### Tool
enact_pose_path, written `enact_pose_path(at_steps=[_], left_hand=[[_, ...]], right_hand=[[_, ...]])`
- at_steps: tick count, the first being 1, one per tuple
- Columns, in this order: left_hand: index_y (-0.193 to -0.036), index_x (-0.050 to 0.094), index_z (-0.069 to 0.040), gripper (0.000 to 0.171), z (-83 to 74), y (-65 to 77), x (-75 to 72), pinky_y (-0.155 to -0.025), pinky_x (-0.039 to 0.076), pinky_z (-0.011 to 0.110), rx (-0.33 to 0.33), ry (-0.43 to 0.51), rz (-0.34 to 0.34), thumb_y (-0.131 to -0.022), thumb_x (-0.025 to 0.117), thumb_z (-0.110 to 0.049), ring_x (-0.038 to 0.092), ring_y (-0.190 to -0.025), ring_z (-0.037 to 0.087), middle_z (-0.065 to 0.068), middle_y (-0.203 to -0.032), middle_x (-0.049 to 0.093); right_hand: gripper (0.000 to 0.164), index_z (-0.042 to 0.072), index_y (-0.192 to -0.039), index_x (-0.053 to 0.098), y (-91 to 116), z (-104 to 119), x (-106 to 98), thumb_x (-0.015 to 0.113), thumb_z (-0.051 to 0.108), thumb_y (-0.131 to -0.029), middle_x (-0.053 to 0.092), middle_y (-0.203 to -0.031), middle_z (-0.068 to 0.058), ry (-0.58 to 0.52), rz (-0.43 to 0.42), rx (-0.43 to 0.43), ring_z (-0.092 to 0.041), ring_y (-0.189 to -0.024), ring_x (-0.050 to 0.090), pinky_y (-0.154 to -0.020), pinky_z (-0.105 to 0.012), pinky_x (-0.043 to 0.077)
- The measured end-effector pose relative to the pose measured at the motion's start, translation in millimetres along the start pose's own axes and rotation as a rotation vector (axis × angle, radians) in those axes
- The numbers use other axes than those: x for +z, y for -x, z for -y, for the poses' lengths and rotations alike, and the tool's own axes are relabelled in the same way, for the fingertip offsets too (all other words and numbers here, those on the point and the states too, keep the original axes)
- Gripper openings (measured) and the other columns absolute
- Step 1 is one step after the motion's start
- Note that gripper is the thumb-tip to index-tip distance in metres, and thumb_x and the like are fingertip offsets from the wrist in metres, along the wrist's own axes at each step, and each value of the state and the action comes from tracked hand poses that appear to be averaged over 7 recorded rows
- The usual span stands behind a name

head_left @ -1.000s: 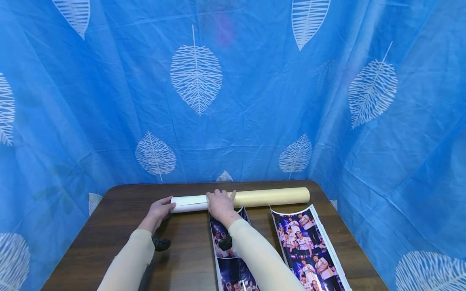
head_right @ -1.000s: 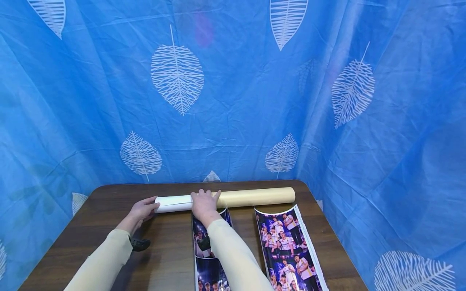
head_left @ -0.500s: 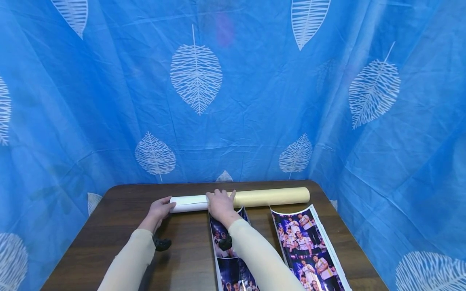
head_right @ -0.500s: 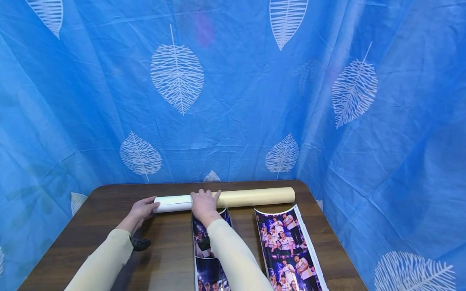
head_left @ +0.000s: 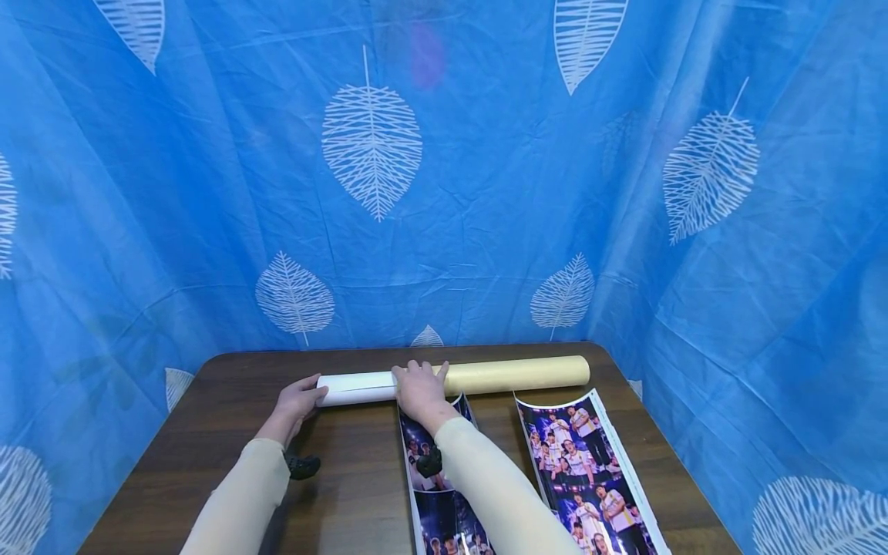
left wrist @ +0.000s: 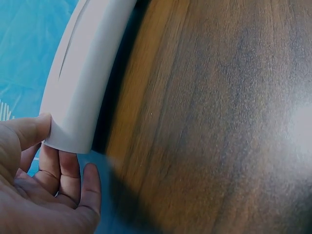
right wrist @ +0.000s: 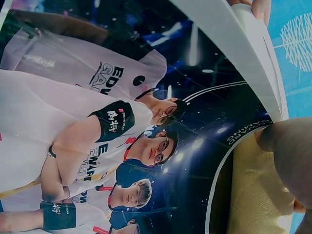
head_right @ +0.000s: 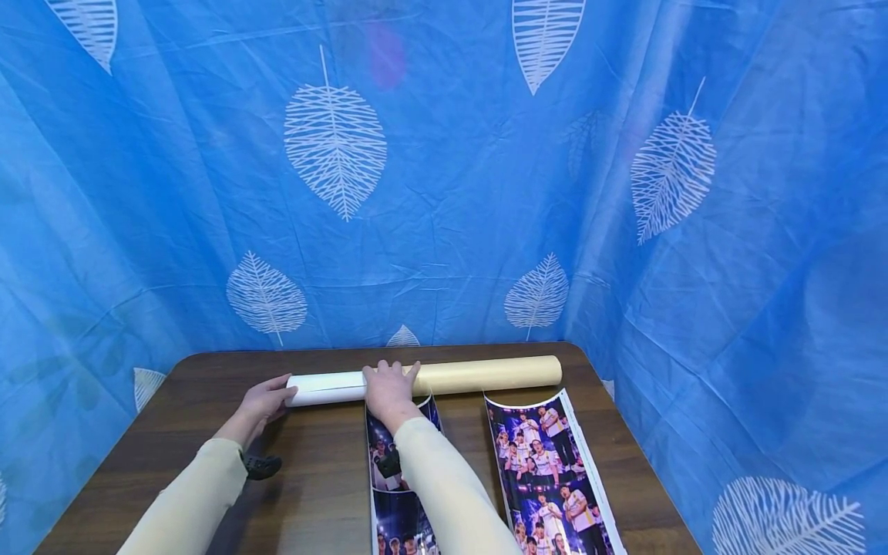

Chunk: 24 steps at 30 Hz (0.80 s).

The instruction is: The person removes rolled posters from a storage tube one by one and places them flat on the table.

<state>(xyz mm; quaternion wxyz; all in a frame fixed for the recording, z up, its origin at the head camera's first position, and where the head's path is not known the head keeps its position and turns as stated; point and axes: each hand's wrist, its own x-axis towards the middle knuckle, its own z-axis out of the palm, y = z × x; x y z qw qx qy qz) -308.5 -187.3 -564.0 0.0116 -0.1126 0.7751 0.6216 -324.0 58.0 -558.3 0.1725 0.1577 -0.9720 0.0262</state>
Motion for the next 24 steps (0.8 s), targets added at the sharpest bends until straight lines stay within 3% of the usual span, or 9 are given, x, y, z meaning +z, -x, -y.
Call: enact_pose_path(at_steps=[24], left_hand=[[-0.158, 0.032, -0.002, 0.06, 4.7, -1.9, -14.3, -0.115, 0.031, 0.057, -0.022, -0.008, -0.043, -0.105, 0.056, -0.016, 0.019, -0.149, 0.049, 0.031, -0.164, 0.015]], right_hand=[[0.037, 0.029, -0.136, 0.063, 0.3, 0.0, -0.6, 0.064, 0.029, -0.099, 0.063, -0.123, -0.003, 0.006, 0.012, -0.001, -0.032, -0.122, 0.055, -0.107, -0.077, 0.025]])
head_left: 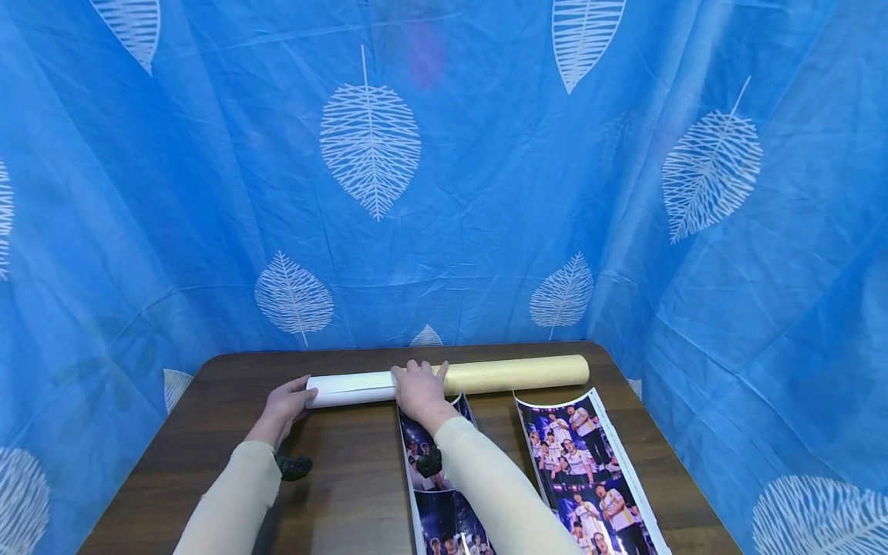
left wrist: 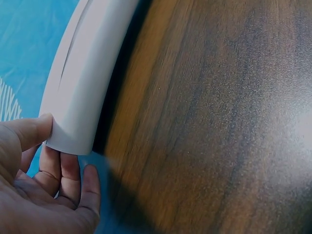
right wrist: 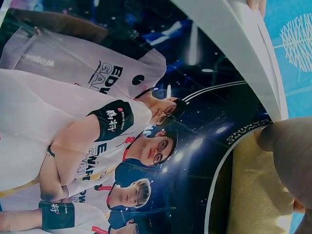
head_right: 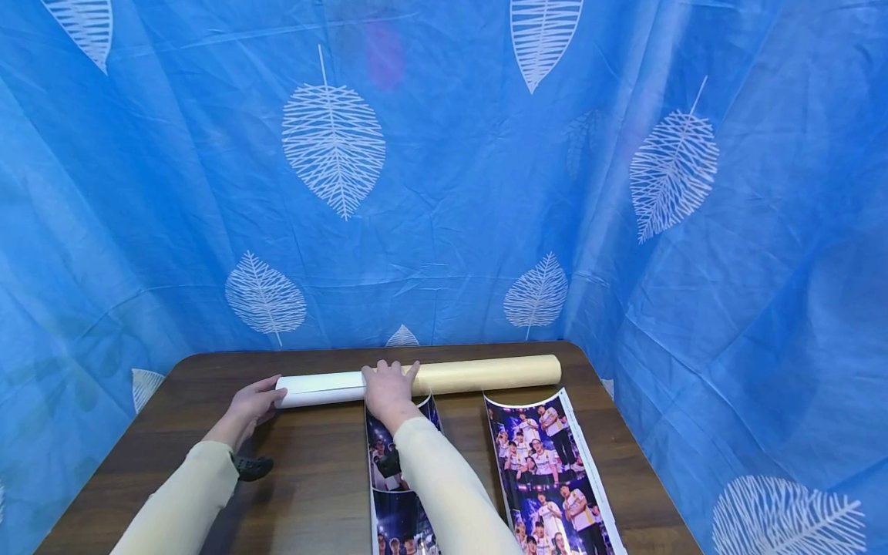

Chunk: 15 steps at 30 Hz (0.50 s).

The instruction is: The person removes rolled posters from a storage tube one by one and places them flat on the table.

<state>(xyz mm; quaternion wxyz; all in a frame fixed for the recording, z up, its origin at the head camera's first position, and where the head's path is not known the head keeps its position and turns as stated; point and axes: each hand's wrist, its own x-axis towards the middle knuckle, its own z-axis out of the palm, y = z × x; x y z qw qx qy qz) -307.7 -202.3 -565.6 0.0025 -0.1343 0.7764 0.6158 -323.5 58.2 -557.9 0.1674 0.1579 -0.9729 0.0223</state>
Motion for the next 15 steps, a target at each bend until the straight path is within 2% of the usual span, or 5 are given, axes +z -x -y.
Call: enact_pose_path(at_steps=[15], left_hand=[[-0.158, 0.03, 0.0, 0.06, 7.4, 0.2, -13.8, -0.115, 0.031, 0.058, 0.013, 0.012, -0.018, -0.105, 0.055, -0.014, 0.02, -0.148, 0.05, 0.032, -0.164, 0.014]], right_hand=[[0.037, 0.029, -0.135, 0.063, 0.3, -1.0, 1.4, 0.065, 0.03, -0.098, 0.063, -0.123, -0.003, 0.005, -0.01, -0.007, -0.032, -0.122, 0.055, -0.107, -0.077, 0.026]])
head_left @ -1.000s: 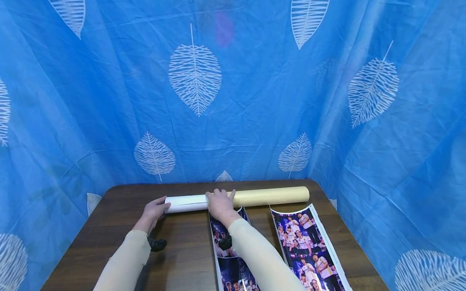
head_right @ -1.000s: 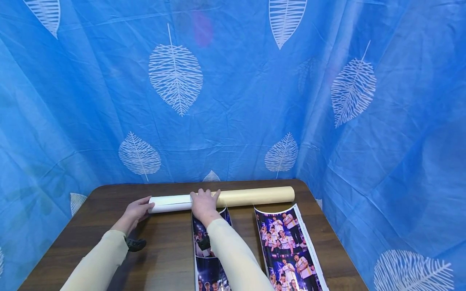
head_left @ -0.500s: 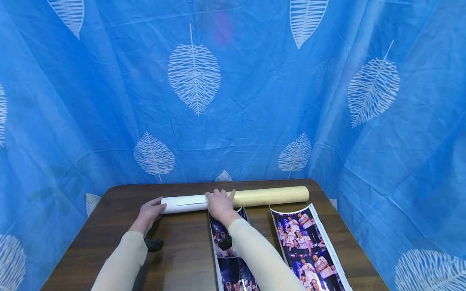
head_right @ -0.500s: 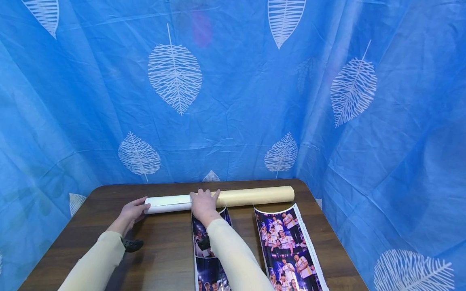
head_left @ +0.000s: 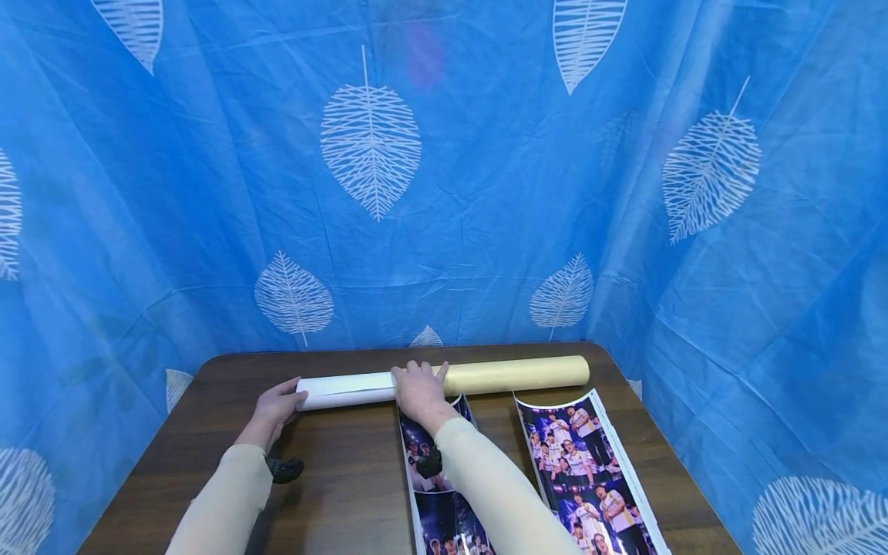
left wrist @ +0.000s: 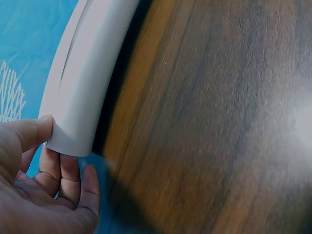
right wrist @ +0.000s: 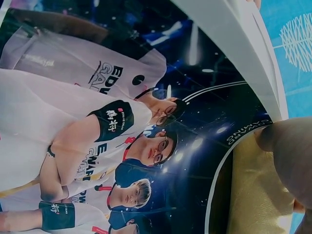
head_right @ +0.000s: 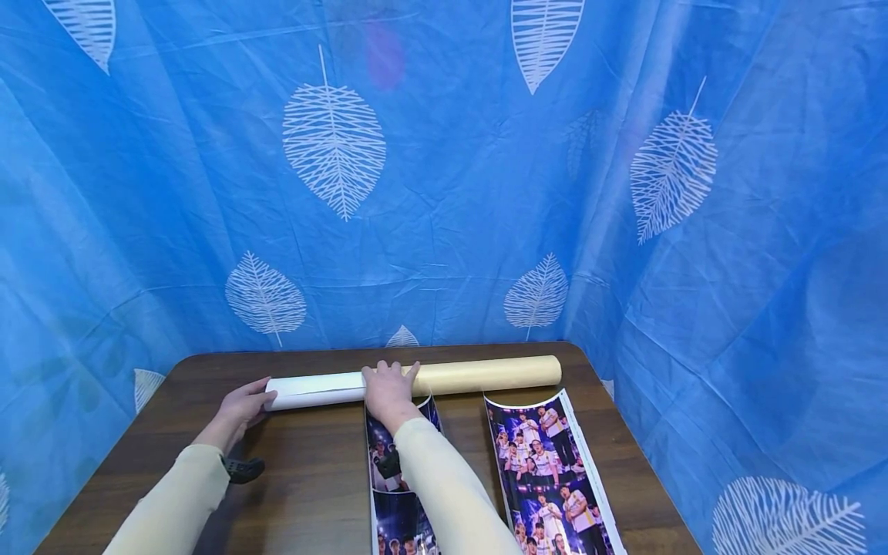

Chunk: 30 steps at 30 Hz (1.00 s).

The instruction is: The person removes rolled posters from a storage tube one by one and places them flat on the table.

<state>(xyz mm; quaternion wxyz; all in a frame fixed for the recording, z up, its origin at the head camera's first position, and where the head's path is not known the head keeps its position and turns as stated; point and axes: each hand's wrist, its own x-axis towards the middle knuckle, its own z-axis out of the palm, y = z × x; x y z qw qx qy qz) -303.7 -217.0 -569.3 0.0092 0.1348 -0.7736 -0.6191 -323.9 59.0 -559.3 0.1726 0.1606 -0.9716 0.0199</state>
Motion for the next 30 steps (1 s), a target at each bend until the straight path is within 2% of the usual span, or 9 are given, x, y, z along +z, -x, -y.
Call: enact_pose_path(at_steps=[15, 22, 30], left_hand=[[-0.159, 0.028, 0.0, 0.06, -8.8, 0.3, -22.5, -0.115, 0.03, 0.059, -0.027, -0.02, -0.003, -0.106, 0.053, -0.014, 0.02, -0.148, 0.051, 0.033, -0.163, 0.013], [-0.16, 0.026, -0.002, 0.061, -3.1, -3.7, -29.0, -0.116, 0.029, 0.058, -0.036, -0.028, -0.006, -0.107, 0.053, -0.016, 0.018, -0.148, 0.051, 0.032, -0.164, 0.012], [-0.16, 0.025, -0.001, 0.062, -2.4, -1.7, -36.8, -0.116, 0.029, 0.059, -0.025, -0.018, -0.018, -0.107, 0.053, -0.017, 0.018, -0.148, 0.051, 0.033, -0.164, 0.01]], right_hand=[[0.039, 0.029, -0.137, 0.062, -4.4, 3.9, -7.5, 0.065, 0.031, -0.099, 0.063, -0.123, -0.003, -0.013, 0.034, 0.016, -0.032, -0.123, 0.054, -0.107, -0.078, 0.025], [0.038, 0.028, -0.137, 0.062, -4.7, 3.5, -6.6, 0.065, 0.03, -0.099, 0.063, -0.123, -0.003, -0.002, 0.037, 0.015, -0.032, -0.122, 0.055, -0.107, -0.078, 0.026], [0.039, 0.029, -0.137, 0.062, -5.1, 3.6, -7.2, 0.066, 0.031, -0.098, 0.062, -0.124, -0.002, 0.004, 0.037, 0.015, -0.031, -0.123, 0.054, -0.107, -0.077, 0.026]])
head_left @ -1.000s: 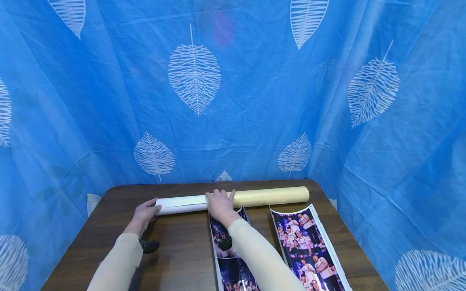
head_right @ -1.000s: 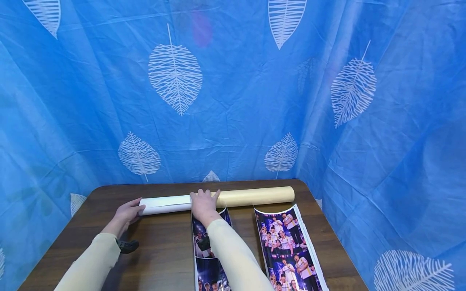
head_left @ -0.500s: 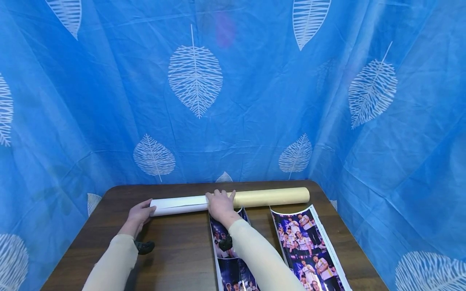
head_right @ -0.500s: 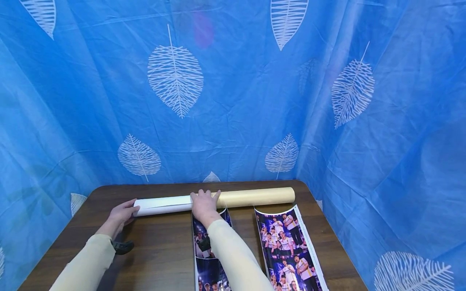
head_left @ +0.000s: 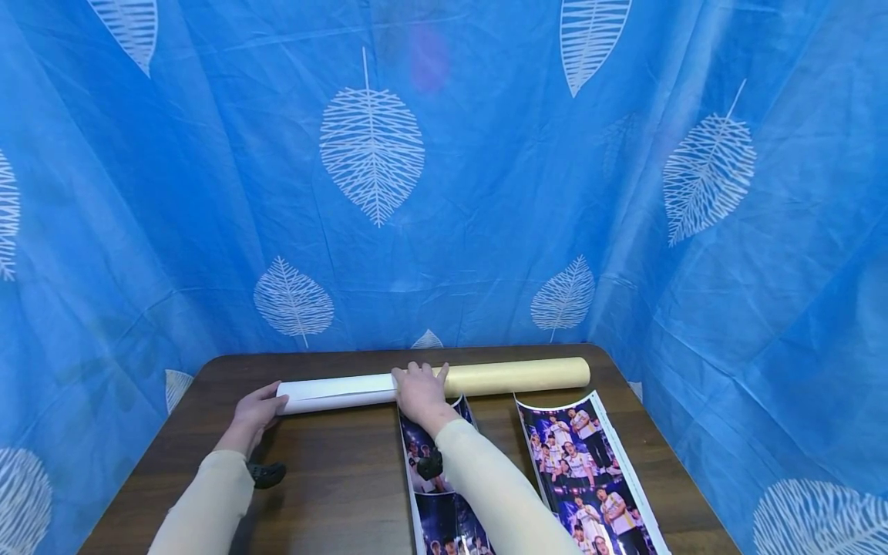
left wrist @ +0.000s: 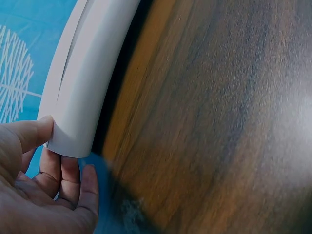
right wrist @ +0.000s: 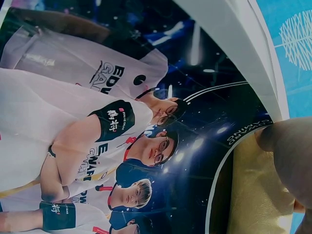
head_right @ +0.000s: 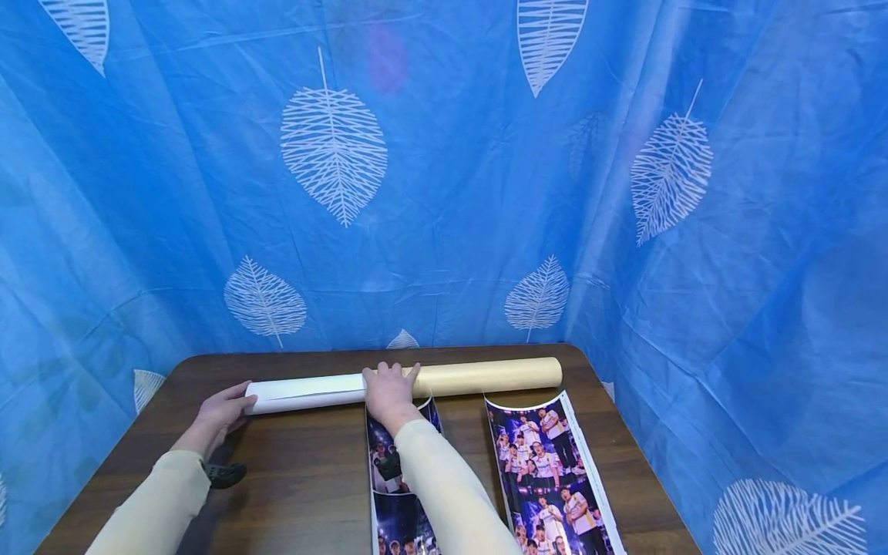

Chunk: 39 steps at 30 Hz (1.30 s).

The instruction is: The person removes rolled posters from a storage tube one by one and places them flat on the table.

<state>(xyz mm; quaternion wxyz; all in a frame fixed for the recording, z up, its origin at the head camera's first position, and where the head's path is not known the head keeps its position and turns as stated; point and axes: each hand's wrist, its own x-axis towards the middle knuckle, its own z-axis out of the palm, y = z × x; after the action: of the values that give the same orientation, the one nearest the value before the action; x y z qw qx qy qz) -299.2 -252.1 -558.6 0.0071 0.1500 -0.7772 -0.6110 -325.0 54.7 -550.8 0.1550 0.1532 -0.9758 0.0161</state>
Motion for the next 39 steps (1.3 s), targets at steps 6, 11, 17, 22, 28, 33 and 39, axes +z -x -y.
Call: enact_pose_path(at_steps=[6, 11, 17, 22, 28, 33, 39], left_hand=[[-0.16, 0.025, -0.001, 0.062, 3.0, 1.2, -5.5, -0.116, 0.029, 0.059, 0.004, -0.011, -0.014, -0.107, 0.053, -0.016, 0.017, -0.149, 0.052, 0.033, -0.164, 0.01], [-0.16, 0.024, -0.001, 0.063, 4.7, 1.3, -9.6, -0.115, 0.028, 0.06, -0.002, -0.02, -0.015, -0.107, 0.054, -0.019, 0.017, -0.148, 0.053, 0.033, -0.164, 0.01], [-0.16, 0.022, -0.003, 0.063, 6.4, 2.2, -13.6, -0.116, 0.028, 0.059, 0.0, -0.017, -0.004, -0.107, 0.053, -0.019, 0.017, -0.148, 0.052, 0.033, -0.164, 0.008], [-0.16, 0.022, -0.004, 0.064, 8.7, 1.9, -16.2, -0.116, 0.028, 0.059, 0.008, -0.026, -0.003, -0.107, 0.053, -0.02, 0.017, -0.148, 0.052, 0.033, -0.164, 0.008], [-0.161, 0.021, -0.004, 0.064, 10.2, 1.8, -20.4, -0.116, 0.027, 0.059, 0.013, -0.016, -0.009, -0.107, 0.052, -0.02, 0.014, -0.149, 0.052, 0.032, -0.165, 0.006], [-0.161, 0.02, -0.003, 0.065, 8.9, 5.5, -23.7, -0.116, 0.027, 0.061, 0.01, -0.022, -0.014, -0.107, 0.053, -0.021, 0.014, -0.148, 0.054, 0.033, -0.164, 0.006], [-0.161, 0.02, -0.003, 0.065, 7.5, 6.5, -27.1, -0.116, 0.027, 0.061, 0.003, -0.036, -0.019, -0.107, 0.053, -0.022, 0.017, -0.147, 0.054, 0.034, -0.164, 0.006]], right_hand=[[0.038, 0.029, -0.136, 0.063, 0.4, -0.1, 0.1, 0.066, 0.032, -0.098, 0.063, -0.124, -0.003, -0.003, -0.006, -0.001, -0.032, -0.123, 0.055, -0.107, -0.078, 0.026], [0.038, 0.029, -0.136, 0.063, 1.1, -0.4, -0.2, 0.066, 0.031, -0.098, 0.063, -0.124, -0.003, -0.001, -0.005, 0.002, -0.031, -0.122, 0.055, -0.107, -0.077, 0.027], [0.038, 0.029, -0.136, 0.063, 1.3, -1.3, 1.7, 0.066, 0.03, -0.098, 0.063, -0.124, -0.003, -0.003, -0.011, -0.002, -0.031, -0.122, 0.055, -0.107, -0.077, 0.026], [0.038, 0.028, -0.135, 0.063, 1.3, -1.3, 2.6, 0.066, 0.03, -0.097, 0.063, -0.122, -0.003, -0.001, -0.019, -0.006, -0.032, -0.121, 0.055, -0.106, -0.077, 0.027], [0.041, 0.029, -0.138, 0.062, 1.5, -0.8, 1.9, 0.068, 0.032, -0.097, 0.063, -0.124, -0.003, -0.003, -0.017, -0.006, -0.032, -0.123, 0.054, -0.107, -0.077, 0.026], [0.04, 0.028, -0.137, 0.063, 2.6, -0.4, -0.2, 0.068, 0.032, -0.097, 0.063, -0.125, -0.003, -0.009, -0.015, -0.005, -0.032, -0.123, 0.054, -0.107, -0.077, 0.026], [0.04, 0.029, -0.137, 0.063, 1.3, -1.4, 2.1, 0.067, 0.032, -0.097, 0.063, -0.124, -0.003, 0.001, -0.016, -0.006, -0.031, -0.123, 0.055, -0.107, -0.077, 0.027]])
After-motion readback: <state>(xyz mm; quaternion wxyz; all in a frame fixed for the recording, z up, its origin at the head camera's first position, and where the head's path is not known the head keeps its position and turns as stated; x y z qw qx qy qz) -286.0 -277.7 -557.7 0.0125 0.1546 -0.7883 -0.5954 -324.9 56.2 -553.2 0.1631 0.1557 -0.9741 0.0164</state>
